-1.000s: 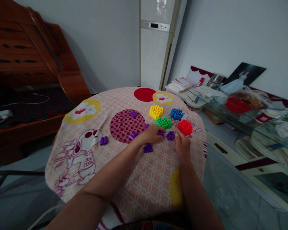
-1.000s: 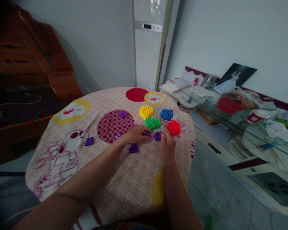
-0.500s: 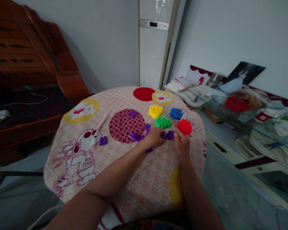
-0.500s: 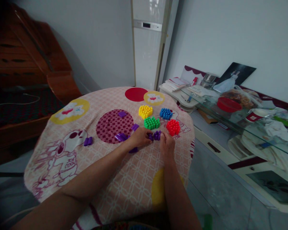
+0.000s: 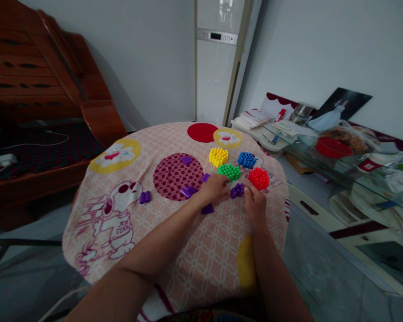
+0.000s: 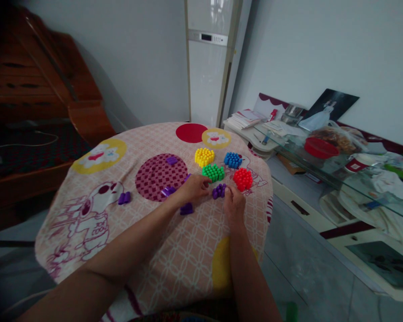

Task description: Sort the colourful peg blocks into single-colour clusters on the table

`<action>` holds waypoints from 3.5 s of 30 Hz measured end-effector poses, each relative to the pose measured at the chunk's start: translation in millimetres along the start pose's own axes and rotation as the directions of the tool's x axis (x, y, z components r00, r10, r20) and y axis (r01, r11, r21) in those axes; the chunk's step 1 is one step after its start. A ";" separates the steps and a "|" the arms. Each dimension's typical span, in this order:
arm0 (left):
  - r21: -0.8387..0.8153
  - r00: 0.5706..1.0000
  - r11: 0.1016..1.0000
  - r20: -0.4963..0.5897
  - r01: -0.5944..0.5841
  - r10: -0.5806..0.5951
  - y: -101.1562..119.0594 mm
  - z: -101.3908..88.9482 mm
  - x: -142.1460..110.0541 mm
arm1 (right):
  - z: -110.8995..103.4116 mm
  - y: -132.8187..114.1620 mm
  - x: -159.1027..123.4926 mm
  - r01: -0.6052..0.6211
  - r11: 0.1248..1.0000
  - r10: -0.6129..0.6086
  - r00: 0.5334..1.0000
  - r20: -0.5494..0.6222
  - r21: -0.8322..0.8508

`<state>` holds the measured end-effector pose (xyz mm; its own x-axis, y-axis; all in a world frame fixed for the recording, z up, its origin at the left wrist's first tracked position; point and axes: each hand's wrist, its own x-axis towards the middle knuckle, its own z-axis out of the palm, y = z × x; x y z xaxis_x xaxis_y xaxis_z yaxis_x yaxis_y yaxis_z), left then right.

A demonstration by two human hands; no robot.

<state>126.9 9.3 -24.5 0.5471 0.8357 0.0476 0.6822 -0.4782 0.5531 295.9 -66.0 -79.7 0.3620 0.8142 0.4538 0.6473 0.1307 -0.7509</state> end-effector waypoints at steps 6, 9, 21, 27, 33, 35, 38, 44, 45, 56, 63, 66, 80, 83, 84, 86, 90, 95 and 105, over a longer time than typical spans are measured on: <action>0.093 0.906 0.981 -0.407 0.172 -0.120 -63.5 -50.7 11.7 | -0.4 -1.1 0.9 0.011 1.000 -0.011 1.000 0.015 0.005; 0.155 0.894 0.955 -0.414 0.255 -0.171 -99.1 -56.9 17.1 | 0.2 -1.2 1.1 0.007 1.000 -0.007 1.000 0.004 0.024; 0.278 0.908 0.888 -0.316 0.366 -0.275 -122.6 -52.9 10.5 | -1.0 -2.0 1.0 -0.008 1.000 0.008 1.000 -0.012 -0.014; 0.254 0.945 0.925 -0.240 0.283 -0.223 -96.8 -63.7 2.9 | -1.6 -4.0 0.6 -0.045 0.999 0.045 0.999 0.001 0.011; 0.054 0.986 0.997 -0.162 0.050 -0.041 -53.9 -59.8 7.0 | -2.4 -3.6 2.5 -0.031 0.999 0.031 1.000 -0.002 0.008; -0.001 0.990 1.000 -0.140 -0.006 0.006 -39.0 -56.9 4.9 | -2.3 -2.5 2.8 -0.031 0.999 0.031 0.999 -0.011 0.016; -0.041 0.987 0.996 -0.144 -0.084 0.077 -16.1 -53.6 -2.9 | -1.9 -1.1 2.6 -0.027 0.999 0.027 0.999 -0.017 0.017; -0.091 0.977 0.974 -0.079 -0.207 0.200 25.5 -31.7 -16.3 | -1.8 0.1 3.0 -0.028 0.999 0.029 1.000 -0.005 0.046; -0.078 0.974 0.972 -0.066 -0.221 0.216 30.2 -25.5 -17.3 | -1.9 0.0 3.2 -0.028 0.998 0.029 1.000 -0.005 0.049; 0.192 0.951 0.933 0.000 -0.304 0.309 44.0 21.6 -21.1 | -3.3 -1.4 2.0 -0.068 0.996 0.068 0.998 0.007 0.052; 0.209 0.947 0.931 -0.057 -0.299 0.317 40.8 14.6 -19.8 | -2.9 0.2 2.6 -0.046 0.997 0.046 0.999 0.004 0.064; 0.193 0.958 0.954 -0.124 -0.232 0.258 28.6 -18.5 -16.4 | -2.1 1.4 3.3 -0.031 0.997 0.032 0.999 -0.008 0.072; 0.476 0.944 0.874 0.323 -0.102 -0.066 -49.5 -76.9 -37.9 | -0.2 2.6 3.5 -0.034 0.998 0.035 0.999 -0.014 0.044; 0.421 0.973 0.904 0.228 -0.069 -0.032 -55.2 -86.1 -35.3 | -0.9 1.8 3.6 -0.040 0.998 0.041 0.999 -0.010 0.042; 0.386 0.984 0.920 0.181 -0.061 -0.010 -55.4 -89.0 -33.6 | -1.1 1.5 3.7 -0.035 0.999 0.035 0.999 -0.014 0.041; 0.259 0.995 0.963 0.081 -0.071 0.051 -51.8 -89.9 -29.8 | -1.3 1.0 4.0 -0.018 0.999 0.019 1.000 -0.023 0.034; -0.147 0.995 0.984 -0.023 -0.100 0.098 -32.7 -63.4 -22.6 | -1.3 0.5 4.2 -0.002 1.000 0.002 1.000 -0.030 0.019; -0.240 0.990 0.971 -0.140 -0.024 -0.010 -15.2 -12.4 -14.8 | -1.4 -0.7 3.9 -0.016 1.000 0.017 1.000 -0.022 0.006; -0.205 0.989 0.977 -0.120 0.057 -0.083 -12.3 15.8 -11.2 | -2.1 -2.4 4.2 -0.037 0.999 0.038 0.999 -0.010 0.023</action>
<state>120.1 1.5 -45.0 0.4264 0.8988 0.1013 0.5980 -0.3642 0.7140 297.3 -64.2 -74.9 0.3929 0.8128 0.4300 0.6174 0.1135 -0.7785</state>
